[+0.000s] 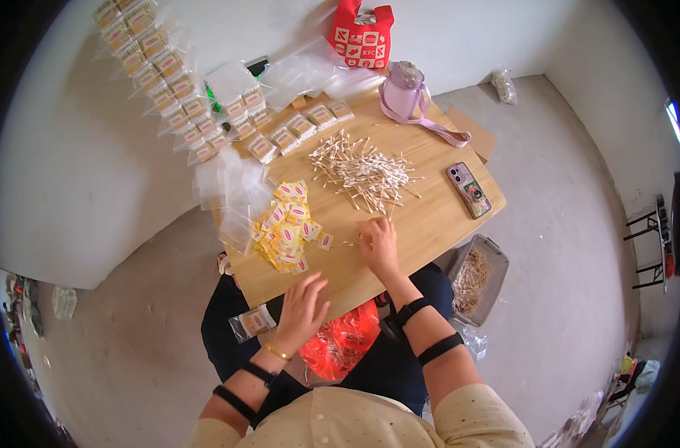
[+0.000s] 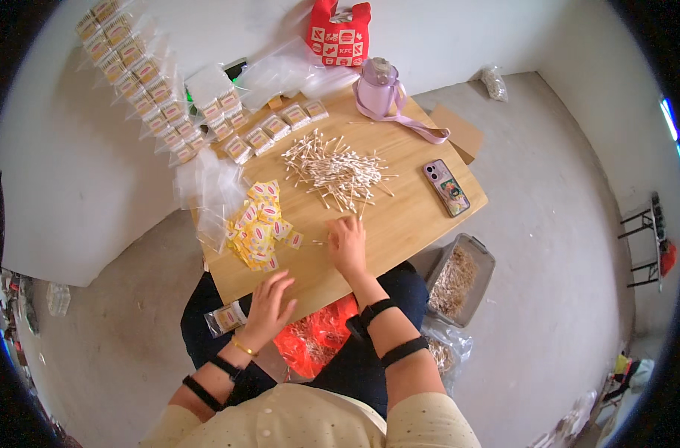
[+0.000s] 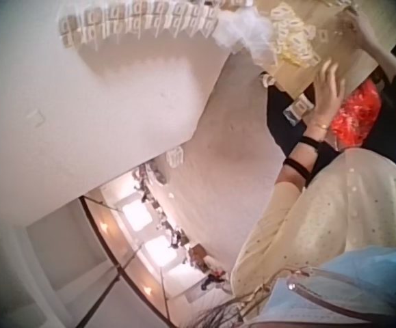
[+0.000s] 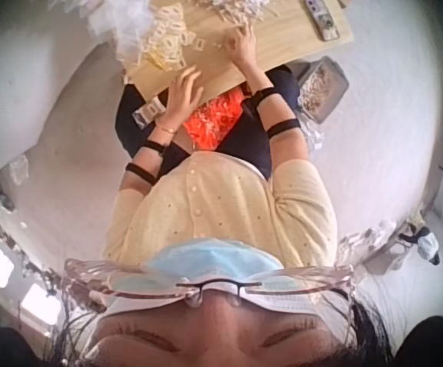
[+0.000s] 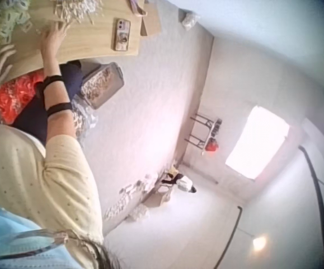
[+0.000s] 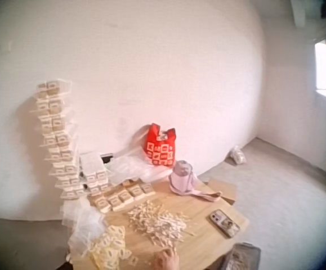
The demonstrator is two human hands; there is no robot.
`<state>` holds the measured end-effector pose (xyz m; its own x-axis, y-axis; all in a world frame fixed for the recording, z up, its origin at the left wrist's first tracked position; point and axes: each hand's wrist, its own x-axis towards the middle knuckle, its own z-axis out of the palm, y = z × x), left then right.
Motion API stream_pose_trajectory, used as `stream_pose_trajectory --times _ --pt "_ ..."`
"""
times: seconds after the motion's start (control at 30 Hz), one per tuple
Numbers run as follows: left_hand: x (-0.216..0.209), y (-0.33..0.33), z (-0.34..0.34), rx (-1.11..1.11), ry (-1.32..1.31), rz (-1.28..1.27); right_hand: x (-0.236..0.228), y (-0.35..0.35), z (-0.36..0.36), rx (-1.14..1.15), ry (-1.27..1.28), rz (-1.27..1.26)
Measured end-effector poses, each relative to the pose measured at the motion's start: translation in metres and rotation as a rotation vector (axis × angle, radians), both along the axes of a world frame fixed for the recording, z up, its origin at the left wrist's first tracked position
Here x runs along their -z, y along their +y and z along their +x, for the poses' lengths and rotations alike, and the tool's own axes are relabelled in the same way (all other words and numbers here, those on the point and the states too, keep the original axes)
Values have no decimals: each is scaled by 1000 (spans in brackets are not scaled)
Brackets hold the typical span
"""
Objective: Packaging bunches of cotton swabs into small clear plastic bags.
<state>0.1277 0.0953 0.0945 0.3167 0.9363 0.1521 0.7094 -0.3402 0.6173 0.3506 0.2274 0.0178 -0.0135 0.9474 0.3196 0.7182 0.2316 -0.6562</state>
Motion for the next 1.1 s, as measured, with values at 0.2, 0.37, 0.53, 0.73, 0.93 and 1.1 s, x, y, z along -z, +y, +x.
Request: stream_pose_trajectory --times 0.2,0.37,0.53,0.73,0.93,1.1 --pt "42 61 30 71 407 151 -22 42 -12 260 -168 -39" --pt "60 61 39 169 399 124 -13 56 -9 345 -259 -99" --pt "58 48 35 179 380 81 -11 49 -13 291 -169 -63" --pt "61 46 34 170 341 95 -8 60 -30 227 -199 -69" --pt "62 44 34 165 314 97 -8 59 -43 233 -169 -53" --pt "46 56 46 47 325 130 -3 45 -23 211 -160 -79"
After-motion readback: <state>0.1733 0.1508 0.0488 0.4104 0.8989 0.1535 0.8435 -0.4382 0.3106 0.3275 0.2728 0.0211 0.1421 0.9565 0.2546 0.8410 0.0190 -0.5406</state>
